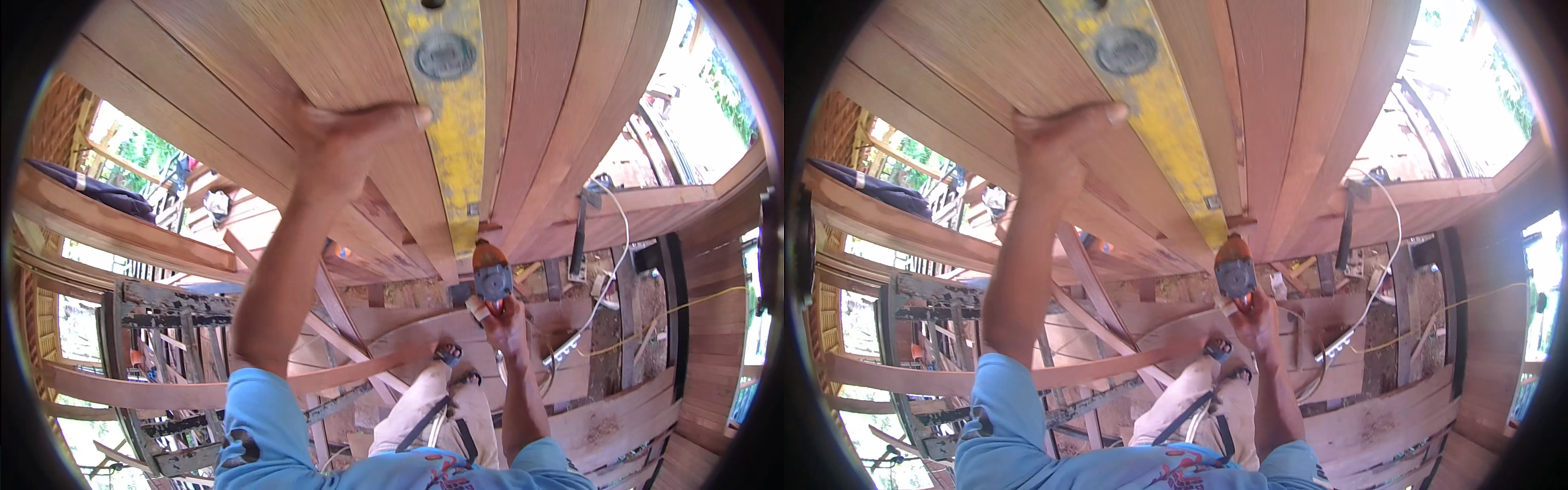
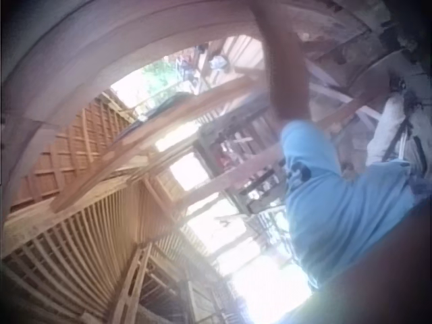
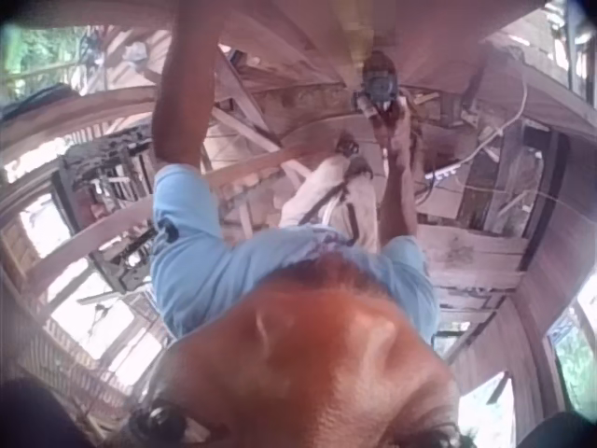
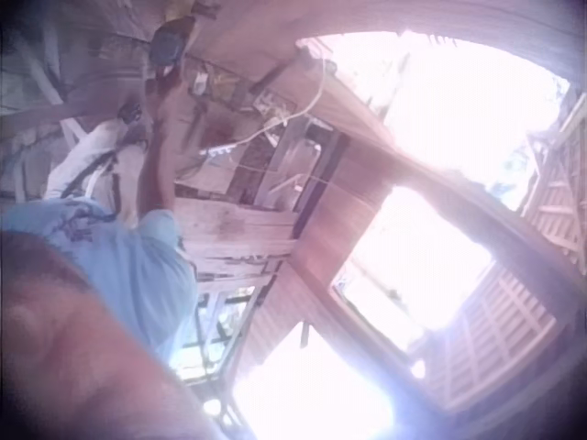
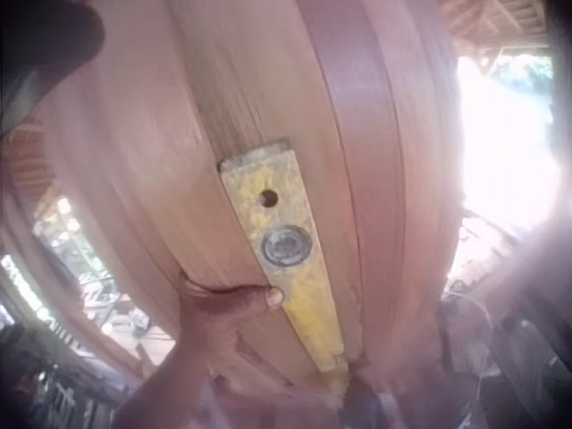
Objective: The person installs wooden panels on a curved ceiling structure using a nail gun, hammer, and spirit level. They position each panel, secure it with nails, and check alignment with the level before moving to the next section.
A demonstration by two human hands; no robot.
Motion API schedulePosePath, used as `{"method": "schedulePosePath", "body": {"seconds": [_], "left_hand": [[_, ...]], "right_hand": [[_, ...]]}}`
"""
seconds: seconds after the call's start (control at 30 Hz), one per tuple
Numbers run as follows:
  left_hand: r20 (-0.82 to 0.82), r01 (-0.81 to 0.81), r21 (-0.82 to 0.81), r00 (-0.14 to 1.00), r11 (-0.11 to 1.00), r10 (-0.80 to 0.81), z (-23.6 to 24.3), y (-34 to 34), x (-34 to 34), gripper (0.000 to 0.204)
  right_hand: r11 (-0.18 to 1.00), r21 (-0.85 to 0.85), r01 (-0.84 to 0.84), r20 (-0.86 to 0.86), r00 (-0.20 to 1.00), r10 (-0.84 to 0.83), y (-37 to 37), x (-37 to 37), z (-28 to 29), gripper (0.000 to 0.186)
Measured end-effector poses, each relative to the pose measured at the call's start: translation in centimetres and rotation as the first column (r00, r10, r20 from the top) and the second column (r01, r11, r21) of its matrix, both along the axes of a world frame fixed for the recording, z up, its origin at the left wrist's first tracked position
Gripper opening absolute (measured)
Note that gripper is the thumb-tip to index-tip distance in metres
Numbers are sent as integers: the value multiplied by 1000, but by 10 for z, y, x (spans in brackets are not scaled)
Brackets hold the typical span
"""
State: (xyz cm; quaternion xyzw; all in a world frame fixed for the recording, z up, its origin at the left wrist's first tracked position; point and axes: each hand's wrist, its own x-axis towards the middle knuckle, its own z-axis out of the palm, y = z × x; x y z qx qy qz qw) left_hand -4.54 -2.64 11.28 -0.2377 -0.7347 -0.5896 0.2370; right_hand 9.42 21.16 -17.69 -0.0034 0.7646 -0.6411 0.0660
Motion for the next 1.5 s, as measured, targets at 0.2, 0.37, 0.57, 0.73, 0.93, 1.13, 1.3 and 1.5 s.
{"method": "schedulePosePath", "body": {"seconds": [0.2,0.37,0.57,0.73,0.93,1.13,1.3,1.5], "left_hand": [[94,41,207,994,978,-62,8,8,3,31],[129,36,172,990,984,-59,13,6,6,37],[187,14,185,981,983,-49,28,9,10,37],[136,-57,171,990,984,33,33,-4,-1,34],[125,-17,193,992,981,-8,31,-8,-3,28],[121,-3,200,992,980,-21,31,-10,-5,26],[98,27,229,994,973,-50,34,1,-5,26],[110,102,268,985,958,-135,36,3,-3,27]], "right_hand": [[999,-12,-30,21,999,30,5,-2,-1,25],[996,-70,-49,3,999,49,4,1,4,28],[998,-35,-48,15,999,48,5,1,33,28],[997,-69,-41,18,999,43,6,0,17,27],[995,-73,-60,36,997,63,8,-1,12,27],[991,-129,-35,7,999,36,4,1,15,28],[972,-233,-14,14,1000,17,3,3,4,26],[983,-184,15,41,999,-7,-2,0,12,19]]}}
